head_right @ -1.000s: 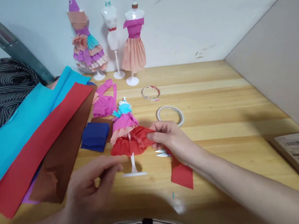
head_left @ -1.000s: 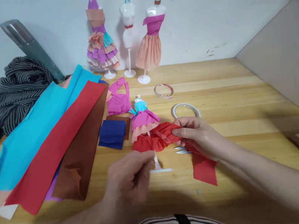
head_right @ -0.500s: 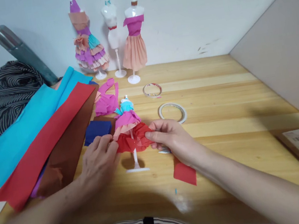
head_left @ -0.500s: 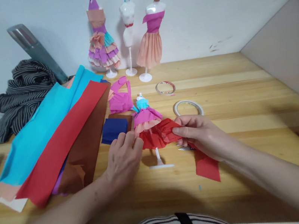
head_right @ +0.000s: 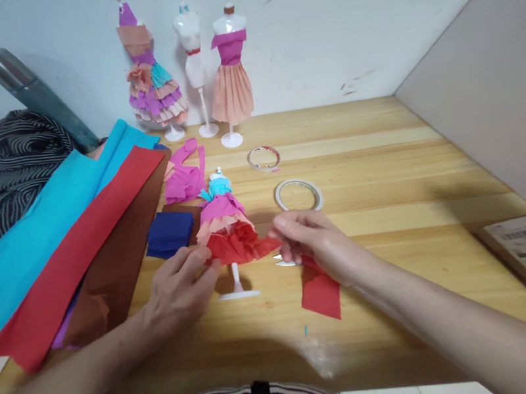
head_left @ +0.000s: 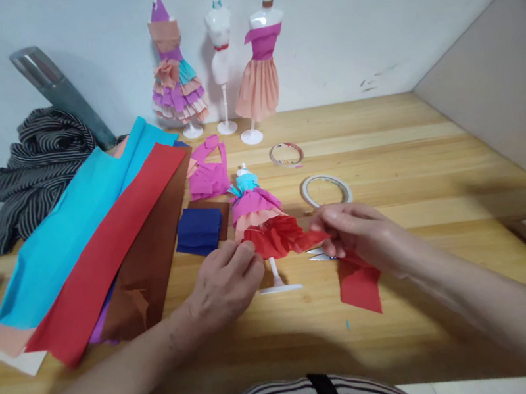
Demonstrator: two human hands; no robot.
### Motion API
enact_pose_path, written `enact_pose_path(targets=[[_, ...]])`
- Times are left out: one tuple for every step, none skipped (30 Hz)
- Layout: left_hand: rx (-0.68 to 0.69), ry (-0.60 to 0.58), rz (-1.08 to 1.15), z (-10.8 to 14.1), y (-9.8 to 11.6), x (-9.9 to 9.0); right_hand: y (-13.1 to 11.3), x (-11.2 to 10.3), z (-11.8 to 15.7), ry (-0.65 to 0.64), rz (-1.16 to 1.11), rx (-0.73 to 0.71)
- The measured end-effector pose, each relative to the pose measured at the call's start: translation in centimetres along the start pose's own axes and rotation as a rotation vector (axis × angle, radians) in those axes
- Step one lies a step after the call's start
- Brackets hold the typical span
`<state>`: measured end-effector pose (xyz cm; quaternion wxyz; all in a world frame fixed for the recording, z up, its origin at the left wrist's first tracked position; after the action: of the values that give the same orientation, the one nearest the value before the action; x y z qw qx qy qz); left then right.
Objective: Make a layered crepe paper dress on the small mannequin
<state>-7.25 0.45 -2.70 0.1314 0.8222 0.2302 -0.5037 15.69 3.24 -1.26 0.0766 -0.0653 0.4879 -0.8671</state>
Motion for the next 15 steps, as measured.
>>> enact_pose_path(targets=[[0.005, -0.008, 0.011, 0.0, 0.0, -0.1, 0.1, -0.6, 0.2, 0.011, 0.043, -0.022], [0.013, -0.010, 0.020, -0.1, 0.0, -0.2, 0.3, -1.3, 0.4, 0.035, 0.133, -0.054], [0.017, -0.010, 0.028, -0.2, 0.0, -0.5, 0.6, -2.0, 0.6, 0.075, 0.284, -0.092], [0.016, -0.009, 0.033, -0.4, 0.1, -0.7, 0.9, -2.7, 0.8, 0.138, 0.473, -0.147], [0.003, -0.018, 0.043, -0.6, 0.1, -1.1, 1.2, -3.5, 1.1, 0.212, 0.694, -0.207], [-0.033, -0.034, 0.064, -0.7, 0.2, -1.4, 1.6, -4.2, 1.3, 0.273, 0.908, -0.255], [-0.105, -0.064, 0.106, -0.8, 0.2, -1.7, 2.1, -4.8, 1.5, 0.316, 1.082, -0.284], [-0.203, -0.116, 0.176, -0.9, 0.3, -2.0, 2.6, -5.3, 1.6, 0.321, 1.201, -0.295], [-0.324, -0.186, 0.276, -0.9, 0.4, -2.3, 3.0, -5.7, 1.8, 0.312, 1.275, -0.294], [-0.459, -0.277, 0.400, -0.8, 0.6, -2.4, 3.3, -6.0, 1.8, 0.300, 1.317, -0.285], [-0.565, -0.380, 0.534, -0.6, 0.9, -2.5, 3.5, -6.2, 1.9, 0.278, 1.332, -0.272], [-0.645, -0.455, 0.651, -0.5, 1.3, -2.5, 3.6, -6.3, 1.9, 0.252, 1.330, -0.255], [-0.692, -0.488, 0.729, -0.4, 1.6, -2.6, 3.7, -6.4, 1.8, 0.219, 1.318, -0.236], [-0.714, -0.486, 0.774, -0.3, 2.0, -2.6, 3.7, -6.4, 1.7, 0.189, 1.296, -0.220], [-0.718, -0.452, 0.787, -0.3, 2.2, -2.5, 3.6, -6.3, 1.6, 0.169, 1.266, -0.211]])
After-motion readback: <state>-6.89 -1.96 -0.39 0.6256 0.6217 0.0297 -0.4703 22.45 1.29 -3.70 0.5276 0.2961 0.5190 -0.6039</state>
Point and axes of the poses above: each hand's wrist, its own z-axis away from the middle knuckle, its own x-axis out of the palm, y = z × x, the point moved 2 cm from there along -z, towards the middle knuckle, and after that the axes turned 9 degrees about x, right-handed, at the moved point
